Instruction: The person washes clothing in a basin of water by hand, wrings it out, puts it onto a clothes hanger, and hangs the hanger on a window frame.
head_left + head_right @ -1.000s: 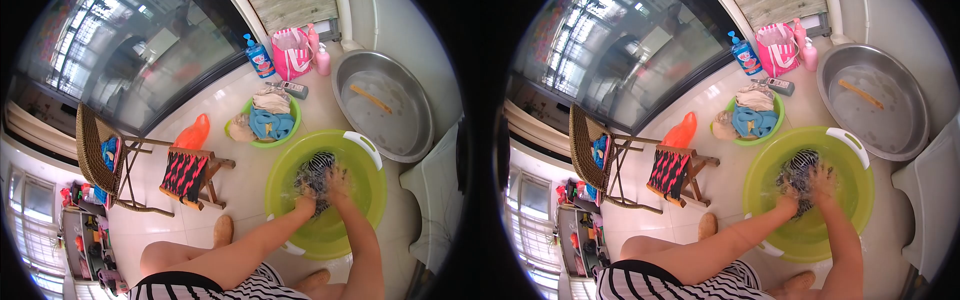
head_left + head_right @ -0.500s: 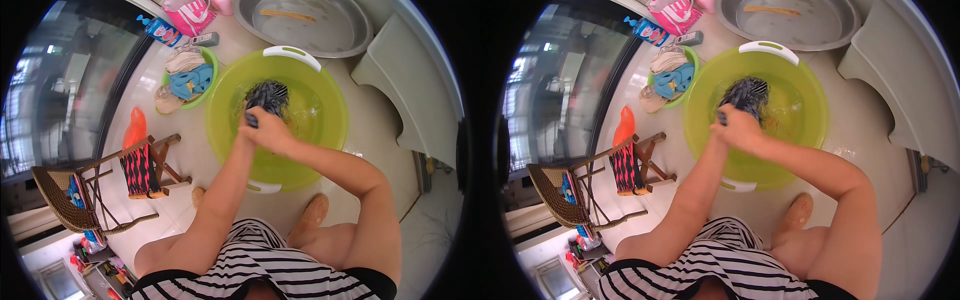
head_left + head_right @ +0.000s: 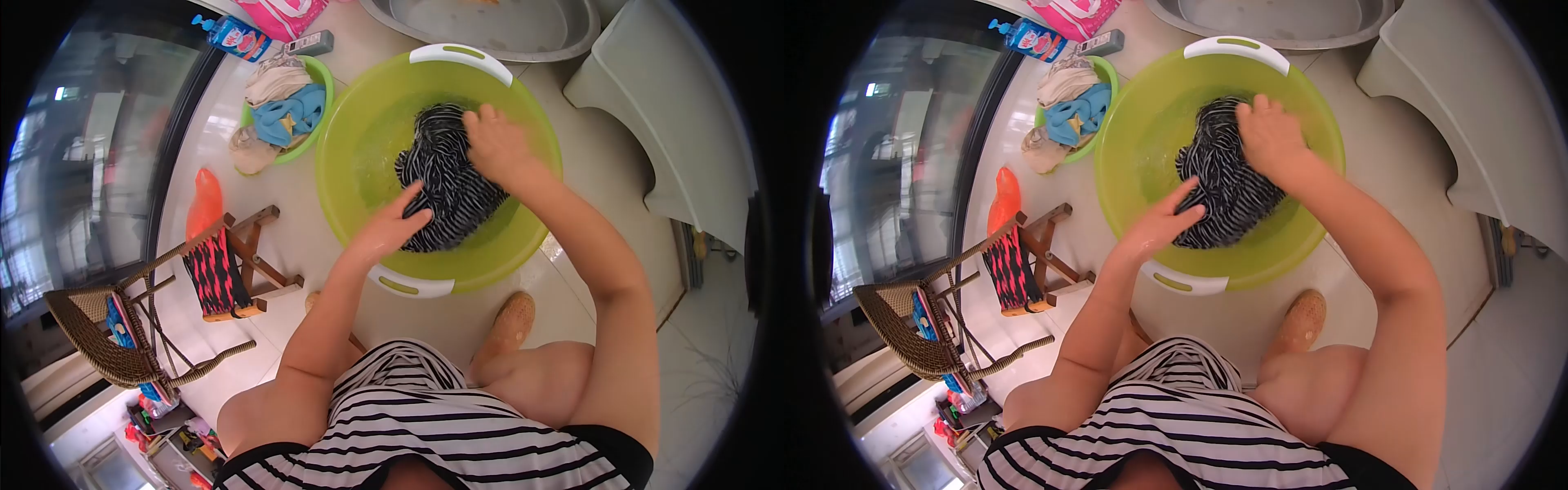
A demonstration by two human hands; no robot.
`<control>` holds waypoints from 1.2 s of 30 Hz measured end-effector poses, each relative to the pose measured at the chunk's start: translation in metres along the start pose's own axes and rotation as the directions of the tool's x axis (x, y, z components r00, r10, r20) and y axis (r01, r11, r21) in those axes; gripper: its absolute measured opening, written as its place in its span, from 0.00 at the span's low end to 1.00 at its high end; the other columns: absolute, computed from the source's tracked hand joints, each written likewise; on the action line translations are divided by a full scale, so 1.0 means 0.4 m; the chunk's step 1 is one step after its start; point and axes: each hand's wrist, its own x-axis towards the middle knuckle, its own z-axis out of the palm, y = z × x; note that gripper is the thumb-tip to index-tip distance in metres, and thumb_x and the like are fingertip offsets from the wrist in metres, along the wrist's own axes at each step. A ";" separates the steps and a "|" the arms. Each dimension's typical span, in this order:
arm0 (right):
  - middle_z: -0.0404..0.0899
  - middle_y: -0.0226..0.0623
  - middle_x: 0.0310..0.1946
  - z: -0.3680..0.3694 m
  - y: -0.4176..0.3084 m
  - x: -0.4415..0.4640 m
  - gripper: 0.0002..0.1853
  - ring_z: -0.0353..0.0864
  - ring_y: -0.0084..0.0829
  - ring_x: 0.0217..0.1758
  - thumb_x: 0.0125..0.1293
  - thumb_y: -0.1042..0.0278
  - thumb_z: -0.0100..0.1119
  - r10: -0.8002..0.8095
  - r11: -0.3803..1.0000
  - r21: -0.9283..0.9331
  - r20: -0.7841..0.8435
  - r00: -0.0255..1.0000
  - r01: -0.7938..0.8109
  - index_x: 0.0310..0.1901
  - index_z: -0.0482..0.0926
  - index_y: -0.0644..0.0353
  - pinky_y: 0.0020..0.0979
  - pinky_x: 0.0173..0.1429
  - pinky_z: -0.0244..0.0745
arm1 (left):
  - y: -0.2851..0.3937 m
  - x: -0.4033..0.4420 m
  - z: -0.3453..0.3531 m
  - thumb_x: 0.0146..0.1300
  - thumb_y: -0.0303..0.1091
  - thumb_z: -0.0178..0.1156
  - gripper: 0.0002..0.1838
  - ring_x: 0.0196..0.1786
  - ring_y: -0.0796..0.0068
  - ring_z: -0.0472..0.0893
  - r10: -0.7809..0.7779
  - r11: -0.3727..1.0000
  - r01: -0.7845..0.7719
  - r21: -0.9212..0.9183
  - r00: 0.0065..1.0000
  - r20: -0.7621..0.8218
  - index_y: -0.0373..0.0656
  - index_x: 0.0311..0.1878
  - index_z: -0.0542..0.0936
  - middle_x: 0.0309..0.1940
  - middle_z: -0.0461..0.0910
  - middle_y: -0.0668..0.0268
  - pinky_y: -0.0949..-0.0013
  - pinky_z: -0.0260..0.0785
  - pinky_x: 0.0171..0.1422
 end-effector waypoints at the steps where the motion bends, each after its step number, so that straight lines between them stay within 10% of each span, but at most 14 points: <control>1: 0.69 0.49 0.56 -0.002 -0.031 0.001 0.21 0.72 0.50 0.62 0.64 0.61 0.57 0.020 0.984 0.175 0.085 0.996 -0.034 0.55 0.71 0.62 0.43 0.55 0.77 | 0.018 0.007 0.002 0.67 0.42 0.62 0.33 0.61 0.64 0.74 -0.004 1.000 0.004 -0.003 1.000 0.006 0.45 0.72 0.65 0.57 0.75 0.55 0.61 0.64 0.67; 3: 0.71 0.48 0.54 0.067 -0.067 -0.004 0.24 0.75 0.49 0.59 0.63 0.58 0.58 0.006 0.992 0.126 0.114 0.993 -0.020 0.58 0.69 0.60 0.44 0.56 0.76 | 0.057 0.043 0.007 0.67 0.46 0.61 0.32 0.62 0.64 0.73 0.003 0.856 0.147 0.495 0.958 -0.288 0.45 0.70 0.68 0.62 0.73 0.53 0.61 0.64 0.66; 5: 0.73 0.48 0.51 0.141 -0.084 0.007 0.28 0.77 0.48 0.56 0.62 0.56 0.59 -0.008 0.997 0.082 0.138 0.990 -0.003 0.60 0.66 0.59 0.45 0.56 0.76 | 0.012 0.123 0.007 0.66 0.45 0.61 0.32 0.62 0.63 0.73 -0.006 0.864 0.211 0.456 0.912 -0.411 0.41 0.69 0.68 0.63 0.72 0.52 0.62 0.64 0.64; 7: 0.71 0.51 0.55 0.205 -0.063 0.038 0.29 0.77 0.51 0.56 0.64 0.53 0.58 -0.267 0.962 0.002 0.239 0.934 0.274 0.63 0.67 0.56 0.44 0.60 0.74 | -0.055 0.211 0.024 0.67 0.43 0.57 0.29 0.61 0.61 0.73 -0.240 0.921 0.037 -0.387 0.836 -0.493 0.38 0.68 0.69 0.60 0.74 0.52 0.63 0.66 0.62; 12: 0.78 0.41 0.53 0.163 0.025 0.088 0.31 0.78 0.46 0.55 0.61 0.45 0.61 -0.489 0.852 -0.003 0.357 0.796 0.524 0.63 0.72 0.49 0.43 0.58 0.74 | -0.215 0.323 0.096 0.68 0.42 0.53 0.28 0.58 0.61 0.75 -0.490 0.844 0.314 -0.436 0.783 -0.384 0.36 0.66 0.69 0.59 0.75 0.52 0.60 0.68 0.60; 14: 0.81 0.40 0.47 0.251 0.023 0.085 0.27 0.79 0.44 0.53 0.61 0.45 0.61 -0.320 0.941 -0.097 0.050 0.946 0.323 0.59 0.76 0.48 0.42 0.56 0.74 | -0.197 0.317 0.100 0.68 0.43 0.52 0.27 0.57 0.61 0.76 -0.581 0.788 0.418 -0.452 0.747 -0.323 0.37 0.66 0.70 0.58 0.75 0.53 0.59 0.69 0.59; 17: 0.83 0.50 0.45 0.257 -0.093 0.099 0.20 0.84 0.48 0.46 0.63 0.60 0.57 0.163 0.889 0.377 0.268 0.949 -0.259 0.53 0.78 0.62 0.44 0.51 0.77 | -0.082 0.260 0.094 0.69 0.51 0.53 0.29 0.58 0.58 0.77 -0.558 0.543 0.353 -0.762 0.830 -0.013 0.40 0.64 0.72 0.58 0.76 0.53 0.53 0.70 0.61; 19: 0.83 0.55 0.45 0.218 -0.127 0.053 0.20 0.84 0.50 0.47 0.61 0.63 0.54 0.126 0.338 0.817 0.453 0.883 -0.467 0.50 0.77 0.68 0.44 0.50 0.77 | -0.064 0.254 0.088 0.67 0.62 0.53 0.33 0.59 0.56 0.76 -0.346 0.212 0.225 -0.951 0.927 0.142 0.45 0.62 0.74 0.58 0.77 0.54 0.51 0.70 0.62; 21: 0.82 0.57 0.41 0.086 -0.184 -0.060 0.18 0.84 0.51 0.46 0.61 0.63 0.52 0.020 0.445 0.857 0.281 0.959 -0.260 0.47 0.76 0.67 0.45 0.50 0.77 | -0.015 0.210 0.062 0.63 0.71 0.51 0.39 0.58 0.58 0.78 -0.459 0.169 0.285 -0.943 0.870 0.181 0.45 0.62 0.75 0.58 0.78 0.56 0.51 0.71 0.63; 24: 0.81 0.51 0.33 0.021 -0.254 -0.186 0.09 0.82 0.53 0.39 0.63 0.64 0.55 -0.287 0.609 0.769 -0.019 0.958 0.197 0.40 0.72 0.61 0.47 0.40 0.76 | 0.005 0.178 0.061 0.69 0.69 0.44 0.37 0.50 0.59 0.81 0.017 0.174 0.042 -0.984 0.999 0.046 0.42 0.60 0.76 0.51 0.81 0.58 0.58 0.77 0.55; 27: 0.81 0.47 0.30 0.008 -0.258 -0.188 0.08 0.83 0.50 0.37 0.64 0.65 0.54 -0.473 0.673 0.575 -0.149 0.868 0.466 0.42 0.73 0.55 0.47 0.38 0.77 | -0.067 0.205 0.045 0.72 0.65 0.41 0.35 0.48 0.62 0.81 0.455 -0.134 0.322 -0.937 0.860 0.230 0.41 0.58 0.76 0.47 0.82 0.58 0.59 0.77 0.54; 30: 0.81 0.46 0.35 0.030 -0.187 -0.113 0.16 0.83 0.48 0.38 0.65 0.70 0.48 -0.369 0.773 0.444 -0.267 0.890 0.454 0.54 0.73 0.48 0.45 0.40 0.79 | -0.123 0.244 0.044 0.73 0.54 0.47 0.24 0.55 0.59 0.79 0.404 -0.062 -0.139 -0.988 0.902 -0.152 0.41 0.53 0.76 0.50 0.80 0.59 0.54 0.72 0.64; 31: 0.81 0.49 0.38 0.059 -0.148 -0.076 0.16 0.83 0.50 0.40 0.64 0.72 0.48 -0.248 0.827 0.424 -0.314 0.917 0.369 0.53 0.72 0.50 0.46 0.43 0.79 | 0.007 0.180 0.031 0.72 0.48 0.49 0.21 0.55 0.58 0.79 -0.092 -0.024 -0.180 -0.983 0.980 -0.177 0.40 0.53 0.76 0.50 0.81 0.60 0.52 0.72 0.63; 36: 0.74 0.59 0.49 0.063 0.064 -0.010 0.14 0.80 0.55 0.50 0.66 0.74 0.50 0.168 0.940 0.300 0.003 0.986 -0.161 0.52 0.66 0.64 0.49 0.53 0.77 | -0.069 0.171 -0.058 0.62 0.24 0.52 0.17 0.50 0.62 0.81 -0.388 0.383 -0.225 -0.896 0.841 -0.378 0.39 0.55 0.75 0.48 0.81 0.59 0.58 0.75 0.56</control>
